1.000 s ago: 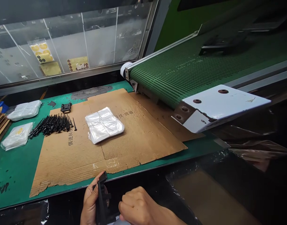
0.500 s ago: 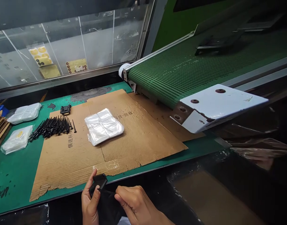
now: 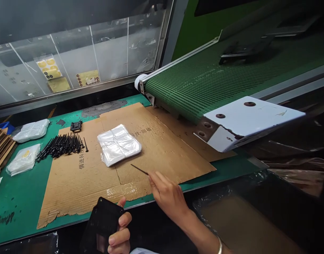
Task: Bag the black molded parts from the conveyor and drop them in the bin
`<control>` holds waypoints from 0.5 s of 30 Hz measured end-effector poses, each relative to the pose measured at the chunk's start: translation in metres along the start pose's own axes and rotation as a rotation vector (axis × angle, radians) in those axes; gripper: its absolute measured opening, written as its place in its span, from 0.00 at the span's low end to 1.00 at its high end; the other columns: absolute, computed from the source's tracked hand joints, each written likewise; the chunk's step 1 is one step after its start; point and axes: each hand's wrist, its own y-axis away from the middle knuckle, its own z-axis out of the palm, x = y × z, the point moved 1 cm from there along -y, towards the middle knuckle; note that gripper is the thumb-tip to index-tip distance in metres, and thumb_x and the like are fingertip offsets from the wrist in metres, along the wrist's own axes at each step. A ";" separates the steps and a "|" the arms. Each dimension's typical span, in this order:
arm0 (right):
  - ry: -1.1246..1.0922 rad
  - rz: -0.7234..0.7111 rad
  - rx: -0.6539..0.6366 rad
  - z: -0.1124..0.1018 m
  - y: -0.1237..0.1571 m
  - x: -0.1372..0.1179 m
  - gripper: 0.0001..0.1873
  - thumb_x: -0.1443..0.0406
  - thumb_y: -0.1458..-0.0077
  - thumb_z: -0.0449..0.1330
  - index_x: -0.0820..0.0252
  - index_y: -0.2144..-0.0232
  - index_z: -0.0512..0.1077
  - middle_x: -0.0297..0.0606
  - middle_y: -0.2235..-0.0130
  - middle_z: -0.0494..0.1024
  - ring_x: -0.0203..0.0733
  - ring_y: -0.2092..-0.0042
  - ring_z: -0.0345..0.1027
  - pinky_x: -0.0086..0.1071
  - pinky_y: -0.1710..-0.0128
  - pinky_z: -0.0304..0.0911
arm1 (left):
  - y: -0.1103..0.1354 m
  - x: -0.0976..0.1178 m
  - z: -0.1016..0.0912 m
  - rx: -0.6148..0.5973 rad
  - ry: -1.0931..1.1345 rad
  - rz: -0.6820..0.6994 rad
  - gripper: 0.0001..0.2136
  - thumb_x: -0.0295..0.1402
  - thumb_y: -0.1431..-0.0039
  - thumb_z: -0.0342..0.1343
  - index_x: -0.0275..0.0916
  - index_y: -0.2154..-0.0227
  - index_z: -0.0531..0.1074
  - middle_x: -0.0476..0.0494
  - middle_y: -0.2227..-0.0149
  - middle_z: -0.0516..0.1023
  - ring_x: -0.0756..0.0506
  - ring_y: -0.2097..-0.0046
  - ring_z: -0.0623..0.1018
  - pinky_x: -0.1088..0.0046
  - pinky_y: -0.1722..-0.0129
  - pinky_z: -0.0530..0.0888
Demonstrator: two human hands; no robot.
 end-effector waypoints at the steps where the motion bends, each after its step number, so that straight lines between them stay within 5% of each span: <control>1: 0.110 0.012 0.005 0.001 -0.005 0.010 0.14 0.71 0.42 0.45 0.60 0.67 0.70 0.38 0.75 0.70 0.41 0.71 0.64 0.31 0.73 0.51 | 0.002 0.001 0.003 0.025 0.034 -0.015 0.14 0.40 0.46 0.53 0.48 0.56 0.72 0.51 0.72 0.63 0.63 0.85 0.51 0.91 0.93 0.46; 8: 0.396 0.134 0.028 0.027 -0.016 0.060 0.15 0.75 0.49 0.48 0.67 0.61 0.70 0.50 0.66 0.71 0.52 0.63 0.62 0.45 0.58 0.52 | 0.008 0.001 0.016 0.069 0.131 -0.014 0.11 0.35 0.49 0.58 0.40 0.62 0.74 0.46 0.68 0.66 0.62 0.81 0.57 0.94 0.91 0.51; 12: 0.278 0.098 0.155 0.026 -0.007 0.038 0.15 0.70 0.44 0.47 0.65 0.56 0.67 0.52 0.57 0.69 0.54 0.52 0.60 0.51 0.50 0.48 | -0.002 -0.008 0.016 0.128 0.258 0.131 0.12 0.35 0.52 0.59 0.36 0.65 0.74 0.46 0.71 0.66 0.61 0.81 0.59 0.93 0.90 0.52; 15: -0.069 -0.117 0.166 0.016 0.007 -0.002 0.15 0.66 0.40 0.46 0.63 0.52 0.62 0.50 0.56 0.69 0.51 0.52 0.61 0.47 0.52 0.55 | -0.008 -0.011 0.012 0.135 0.228 0.182 0.12 0.34 0.53 0.59 0.35 0.65 0.74 0.45 0.71 0.67 0.58 0.78 0.61 0.88 0.87 0.57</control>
